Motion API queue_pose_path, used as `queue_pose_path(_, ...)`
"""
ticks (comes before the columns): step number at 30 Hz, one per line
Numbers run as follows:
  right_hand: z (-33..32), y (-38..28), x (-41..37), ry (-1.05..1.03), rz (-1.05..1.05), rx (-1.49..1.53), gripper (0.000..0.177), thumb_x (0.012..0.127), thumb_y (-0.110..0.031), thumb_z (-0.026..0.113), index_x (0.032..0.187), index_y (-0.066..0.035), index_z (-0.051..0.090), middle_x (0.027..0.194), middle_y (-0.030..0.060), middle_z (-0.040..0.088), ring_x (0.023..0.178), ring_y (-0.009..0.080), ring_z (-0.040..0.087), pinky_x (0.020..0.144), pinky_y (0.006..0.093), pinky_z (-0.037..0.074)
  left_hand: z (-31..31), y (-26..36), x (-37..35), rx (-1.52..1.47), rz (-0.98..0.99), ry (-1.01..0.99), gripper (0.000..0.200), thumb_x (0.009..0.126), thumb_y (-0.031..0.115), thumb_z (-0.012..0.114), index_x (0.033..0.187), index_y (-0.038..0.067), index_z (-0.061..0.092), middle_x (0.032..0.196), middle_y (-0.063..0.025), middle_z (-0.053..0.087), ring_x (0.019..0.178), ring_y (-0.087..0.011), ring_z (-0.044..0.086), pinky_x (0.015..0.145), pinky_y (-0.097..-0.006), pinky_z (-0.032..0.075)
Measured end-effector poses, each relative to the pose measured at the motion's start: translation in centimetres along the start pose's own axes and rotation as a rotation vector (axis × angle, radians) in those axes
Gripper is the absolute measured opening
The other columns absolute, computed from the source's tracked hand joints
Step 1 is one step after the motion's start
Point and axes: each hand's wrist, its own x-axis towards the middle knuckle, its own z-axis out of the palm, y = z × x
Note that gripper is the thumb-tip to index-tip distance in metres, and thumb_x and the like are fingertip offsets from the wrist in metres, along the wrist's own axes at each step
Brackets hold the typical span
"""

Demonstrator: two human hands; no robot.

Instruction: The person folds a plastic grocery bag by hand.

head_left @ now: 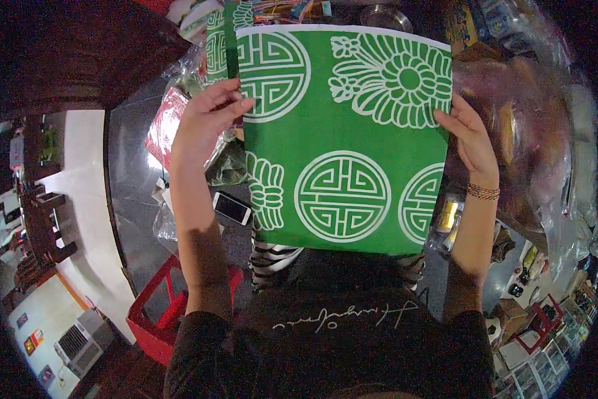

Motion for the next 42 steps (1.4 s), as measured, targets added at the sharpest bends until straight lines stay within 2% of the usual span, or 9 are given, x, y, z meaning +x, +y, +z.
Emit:
queue_pose_path(6,-0.6,0.4,-0.3,-0.026,-0.026,0.034,0.043,0.091,-0.007,0.058,0.132,0.001,0.049,0.121,0.0065,0.061,0.109,0.0114,0.056,0.096,0.0258,0.04,-0.7,0.4,0.0,0.087,-0.016,-0.137,0.049,0.083,0.005,0.07,0.128,-0.002,0.053,0.089,0.0001,0.06,0.08,-0.0071,0.057,0.068,-0.0208,0.047)
queue_pose_path(16,-1.3,1.3,-0.6,0.017,-0.014,0.041,0.048,0.089,-0.004,0.058,0.135,0.002,0.046,0.119,0.0076,0.063,0.108,0.0128,0.057,0.096,0.027,0.041,-0.7,0.2,0.1,-0.043,-0.111,-0.034,0.04,0.084,0.006,0.07,0.121,0.001,0.057,0.09,0.0015,0.061,0.081,-0.0074,0.059,0.069,-0.0208,0.049)
queue_pose_path(22,-2.0,1.0,-1.2,0.167,0.171,0.028,0.031,0.087,-0.013,0.063,0.114,0.002,0.06,0.109,0.0065,0.064,0.099,0.0117,0.059,0.092,0.0244,0.042,-1.1,0.5,-0.1,-0.04,-0.046,0.099,0.016,0.083,-0.003,0.066,0.098,0.001,0.067,0.093,-0.0014,0.061,0.085,-0.0104,0.06,0.074,-0.0222,0.049)
queue_pose_path(24,-1.8,1.3,-1.2,0.016,-0.292,0.157,0.021,0.085,-0.014,0.059,0.098,0.001,0.062,0.1,0.0066,0.063,0.095,0.0129,0.059,0.09,0.0241,0.042,-1.9,0.0,0.4,-0.037,0.402,-0.111,0.014,0.081,-0.01,0.059,0.087,0.001,0.066,0.096,-0.0055,0.06,0.092,-0.0132,0.059,0.081,-0.0239,0.046)
queue_pose_path(25,-2.2,1.0,-0.7,0.018,-0.25,0.084,0.017,0.085,-0.01,0.05,0.091,0.001,0.062,0.096,0.0073,0.062,0.095,0.0142,0.058,0.088,0.0252,0.041,-2.2,-0.2,0.8,0.047,0.448,-0.152,0.018,0.08,-0.013,0.054,0.084,0.001,0.064,0.099,-0.0072,0.059,0.095,-0.014,0.057,0.085,-0.0247,0.044)
queue_pose_path(29,-1.8,0.9,-0.5,-0.001,-0.167,0.073,0.017,0.086,-0.002,0.044,0.087,0.0,0.06,0.094,0.007,0.061,0.093,0.0157,0.055,0.088,0.0269,0.04,-1.4,-0.9,1.1,0.09,0.409,-0.086,0.017,0.084,-0.01,0.051,0.086,0.003,0.062,0.099,-0.0043,0.058,0.093,-0.0125,0.056,0.084,-0.0242,0.044)
queue_pose_path(31,-2.1,1.3,-0.2,-0.021,-0.188,0.034,0.016,0.086,-0.002,0.044,0.087,0.0,0.06,0.094,0.0067,0.06,0.093,0.0157,0.055,0.088,0.027,0.04,-1.0,-1.3,0.6,-0.051,0.246,-0.077,0.015,0.088,-0.006,0.048,0.092,0.005,0.058,0.096,-0.0013,0.056,0.088,-0.0108,0.055,0.082,-0.0236,0.043)
queue_pose_path(39,-1.9,2.1,0.0,-0.029,-0.284,-0.118,0.015,0.088,-0.002,0.044,0.087,-0.001,0.059,0.094,0.0056,0.06,0.093,0.015,0.054,0.088,0.027,0.039,-0.6,-3.1,0.7,-0.105,0.328,-0.112,0.011,0.091,-0.002,0.047,0.096,0.005,0.052,0.095,0.0004,0.052,0.091,-0.0089,0.05,0.085,-0.0224,0.04)
queue_pose_path(42,-1.6,2.2,-0.2,-0.032,-0.287,-0.064,0.018,0.09,-0.005,0.045,0.097,0.0,0.06,0.102,0.0066,0.062,0.101,0.0156,0.054,0.09,0.0289,0.041,-0.2,-2.6,0.5,-0.147,0.335,-0.136,0.014,0.089,-0.005,0.05,0.099,0.005,0.052,0.098,-0.0007,0.053,0.096,-0.01,0.05,0.087,-0.0242,0.041)
